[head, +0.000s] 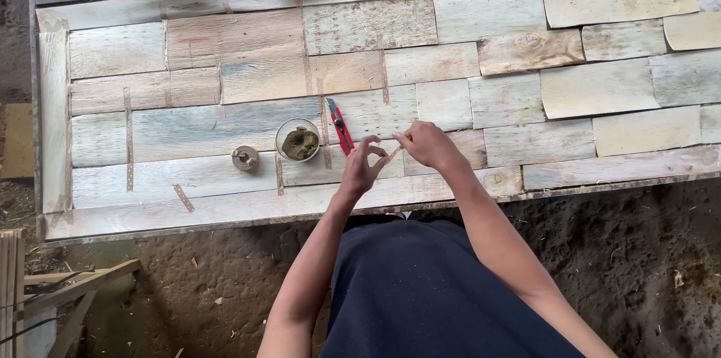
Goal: Gluing and trimming thin decorative wood strips onto a larger wooden panel to create a pattern
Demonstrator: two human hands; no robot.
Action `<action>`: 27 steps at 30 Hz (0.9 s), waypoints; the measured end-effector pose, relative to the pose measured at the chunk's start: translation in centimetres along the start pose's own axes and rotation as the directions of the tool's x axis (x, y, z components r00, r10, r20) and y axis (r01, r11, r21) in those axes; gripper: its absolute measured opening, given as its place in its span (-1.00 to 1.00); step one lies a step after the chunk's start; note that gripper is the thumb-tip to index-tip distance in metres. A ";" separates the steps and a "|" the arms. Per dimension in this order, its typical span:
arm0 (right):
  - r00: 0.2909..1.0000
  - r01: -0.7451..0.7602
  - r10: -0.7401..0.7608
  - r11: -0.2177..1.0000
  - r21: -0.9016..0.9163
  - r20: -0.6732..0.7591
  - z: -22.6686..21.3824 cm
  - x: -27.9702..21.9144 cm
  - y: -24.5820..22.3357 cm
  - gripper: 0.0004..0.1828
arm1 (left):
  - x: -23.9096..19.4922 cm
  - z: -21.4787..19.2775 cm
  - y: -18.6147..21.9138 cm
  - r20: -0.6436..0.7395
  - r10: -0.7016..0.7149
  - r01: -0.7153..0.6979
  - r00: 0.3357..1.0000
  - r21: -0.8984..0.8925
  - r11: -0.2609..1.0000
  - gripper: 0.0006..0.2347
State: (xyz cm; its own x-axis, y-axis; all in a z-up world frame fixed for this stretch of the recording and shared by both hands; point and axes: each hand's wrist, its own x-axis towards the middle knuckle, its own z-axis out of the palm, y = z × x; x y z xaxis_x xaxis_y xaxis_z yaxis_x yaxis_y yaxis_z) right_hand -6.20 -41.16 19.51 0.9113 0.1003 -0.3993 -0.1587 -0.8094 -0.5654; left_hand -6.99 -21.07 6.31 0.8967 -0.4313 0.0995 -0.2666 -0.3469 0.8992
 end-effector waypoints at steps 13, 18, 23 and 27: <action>0.918 0.058 0.007 0.987 0.151 -0.398 3.0 3.4 5.7 -0.80 | -0.1 1.6 0.8 -0.126 -0.156 0.140 0.980 -0.128 0.982 -0.57; 0.949 0.091 0.040 0.916 0.392 -0.313 2.7 1.7 5.3 -0.86 | 0.7 1.3 1.7 -0.244 -0.284 0.146 0.928 -0.463 0.874 -0.52; 0.958 0.108 0.030 0.884 0.456 -0.285 3.1 0.7 4.9 -0.84 | 1.2 2.0 2.3 -0.242 -0.290 0.151 0.926 -0.466 0.872 -0.52; 0.959 0.141 0.002 0.865 0.482 -0.283 2.9 0.1 4.9 -0.85 | 1.4 2.9 2.5 -0.228 -0.294 0.168 0.928 -0.450 0.877 -0.52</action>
State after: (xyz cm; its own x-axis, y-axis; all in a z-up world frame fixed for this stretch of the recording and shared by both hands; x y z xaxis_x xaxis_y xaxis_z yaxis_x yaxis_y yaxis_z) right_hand -7.94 -43.44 14.60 0.9813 -0.0690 -0.1798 -0.1922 -0.4070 -0.8930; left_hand -7.42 -24.90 7.44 0.9912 -0.1086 -0.0754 0.0757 -0.0018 0.9971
